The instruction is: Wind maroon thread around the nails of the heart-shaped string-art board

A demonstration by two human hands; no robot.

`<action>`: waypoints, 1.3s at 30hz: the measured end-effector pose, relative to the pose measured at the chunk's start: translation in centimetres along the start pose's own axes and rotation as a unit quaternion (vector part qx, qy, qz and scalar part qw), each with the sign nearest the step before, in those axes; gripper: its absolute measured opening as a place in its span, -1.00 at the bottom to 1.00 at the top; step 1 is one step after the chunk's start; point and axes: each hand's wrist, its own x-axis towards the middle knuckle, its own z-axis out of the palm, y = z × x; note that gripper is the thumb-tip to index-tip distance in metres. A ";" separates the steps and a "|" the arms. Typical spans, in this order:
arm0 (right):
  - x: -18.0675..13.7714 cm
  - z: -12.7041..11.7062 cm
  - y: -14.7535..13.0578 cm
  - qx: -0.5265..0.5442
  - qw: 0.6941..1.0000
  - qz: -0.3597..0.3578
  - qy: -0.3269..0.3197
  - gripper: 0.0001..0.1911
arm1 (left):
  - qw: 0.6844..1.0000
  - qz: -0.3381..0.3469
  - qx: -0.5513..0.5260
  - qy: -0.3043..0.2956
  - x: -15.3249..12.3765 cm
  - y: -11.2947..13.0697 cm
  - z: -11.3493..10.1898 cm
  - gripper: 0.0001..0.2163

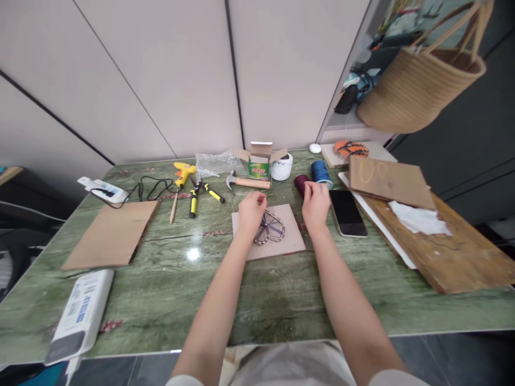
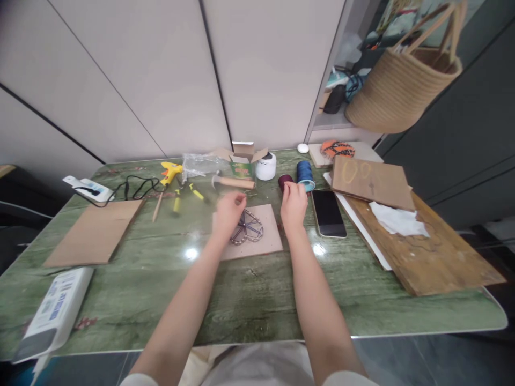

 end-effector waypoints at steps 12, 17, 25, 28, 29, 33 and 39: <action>-0.6 0.5 -4.3 0.415 0.896 0.149 -0.047 -0.60 | 0.997 -0.044 -0.067 0.004 0.4 -1.2 0.9 -0.92; -0.9 0.6 -5.9 0.583 0.769 0.221 -0.141 -0.59 | 0.996 -0.049 -0.068 0.010 0.4 -1.0 0.8 -0.91; -0.6 0.7 -4.8 0.610 0.683 0.334 -0.223 -0.42 | 0.999 -0.015 -0.046 -0.019 0.2 -1.2 -0.1 -0.91; -0.3 0.7 -4.0 0.615 0.676 0.337 -0.226 -0.41 | 0.999 0.016 -0.026 -0.029 -0.1 -1.7 -0.6 -0.92; -0.2 0.7 -3.8 0.616 0.676 0.333 -0.231 -0.41 | 0.999 0.022 -0.016 -0.028 -0.2 -1.8 -0.7 -0.92; -0.3 0.8 -3.8 0.609 0.676 0.327 -0.255 -0.41 | 0.999 0.016 0.012 -0.033 -0.7 -1.9 -1.1 -0.92; -0.6 1.1 -4.0 0.596 0.684 0.324 -0.269 -0.40 | 0.997 -0.035 0.047 -0.047 -1.4 -1.4 -1.5 -0.89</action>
